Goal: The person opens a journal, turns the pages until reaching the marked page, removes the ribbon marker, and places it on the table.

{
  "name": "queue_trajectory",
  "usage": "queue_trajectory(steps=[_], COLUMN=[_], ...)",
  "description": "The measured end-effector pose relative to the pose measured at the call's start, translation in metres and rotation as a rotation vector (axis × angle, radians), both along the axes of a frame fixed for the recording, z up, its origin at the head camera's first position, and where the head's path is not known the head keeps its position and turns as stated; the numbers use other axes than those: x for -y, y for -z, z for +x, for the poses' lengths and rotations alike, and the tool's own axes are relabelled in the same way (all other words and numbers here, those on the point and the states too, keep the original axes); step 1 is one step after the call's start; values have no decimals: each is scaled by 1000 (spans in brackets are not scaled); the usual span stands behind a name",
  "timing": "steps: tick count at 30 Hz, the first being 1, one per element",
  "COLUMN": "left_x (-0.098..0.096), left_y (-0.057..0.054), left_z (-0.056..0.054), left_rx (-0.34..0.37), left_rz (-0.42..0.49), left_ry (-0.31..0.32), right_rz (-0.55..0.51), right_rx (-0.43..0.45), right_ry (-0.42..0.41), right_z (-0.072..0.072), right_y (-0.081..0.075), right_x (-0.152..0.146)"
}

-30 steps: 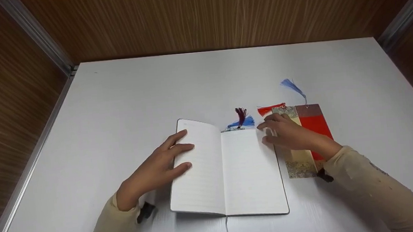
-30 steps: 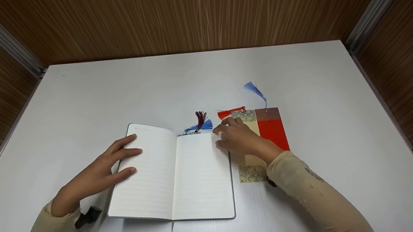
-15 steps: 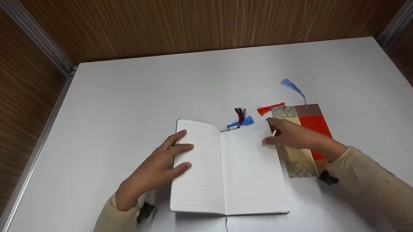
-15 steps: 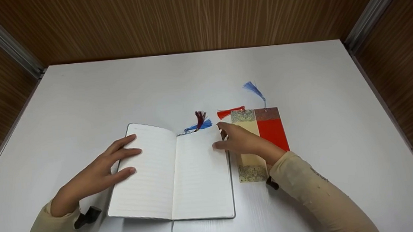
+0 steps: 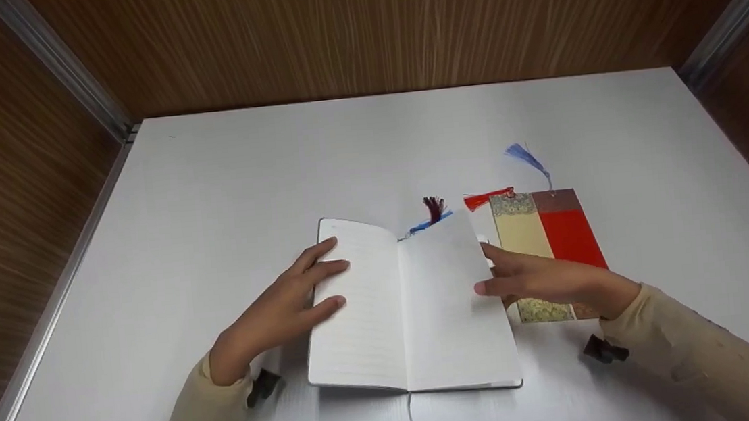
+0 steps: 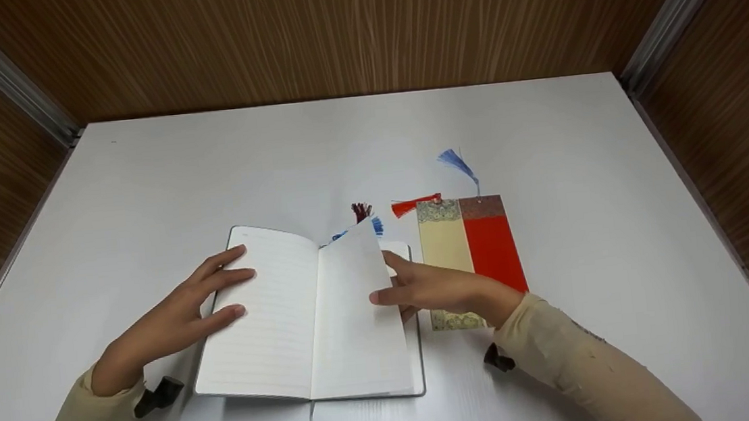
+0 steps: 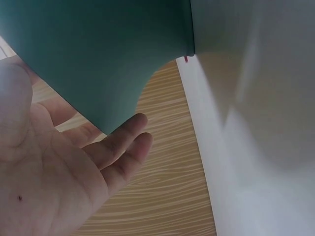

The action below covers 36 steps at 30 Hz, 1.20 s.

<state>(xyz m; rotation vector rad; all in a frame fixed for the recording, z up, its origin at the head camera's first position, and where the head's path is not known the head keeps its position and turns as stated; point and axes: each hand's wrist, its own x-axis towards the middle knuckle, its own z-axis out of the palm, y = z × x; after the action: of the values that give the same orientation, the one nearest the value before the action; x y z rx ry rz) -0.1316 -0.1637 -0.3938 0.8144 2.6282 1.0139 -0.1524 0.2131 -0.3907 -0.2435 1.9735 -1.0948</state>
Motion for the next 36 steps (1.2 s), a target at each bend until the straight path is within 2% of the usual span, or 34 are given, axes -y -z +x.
queue_trajectory(steps=[4, 7, 14, 19, 21, 25, 28, 36], left_x=[2, 3, 3, 3, 3, 2, 2, 2], left_y=[1, 2, 4, 4, 4, 4, 3, 2], left_z=[1, 1, 2, 2, 1, 1, 0, -3], left_rx=[1, 4, 2, 18, 20, 17, 14, 20], left_rz=[-5, -10, 0, 8, 11, 18, 25, 76], left_ry=[-5, -7, -7, -9, -12, -11, -8, 23], right_rz=[-9, -54, -296, -371, -377, -362, -310, -209], right_rx=[23, 34, 62, 80, 85, 41, 1, -13], right_ry=[-61, -101, -198, -262, -276, -320, -347, -353], right_z=[9, 11, 11, 13, 14, 16, 17, 22], right_y=[-4, -6, -7, -6, -5, -1, 2, 3], right_x=[9, 17, 35, 48, 53, 62, 68, 80])
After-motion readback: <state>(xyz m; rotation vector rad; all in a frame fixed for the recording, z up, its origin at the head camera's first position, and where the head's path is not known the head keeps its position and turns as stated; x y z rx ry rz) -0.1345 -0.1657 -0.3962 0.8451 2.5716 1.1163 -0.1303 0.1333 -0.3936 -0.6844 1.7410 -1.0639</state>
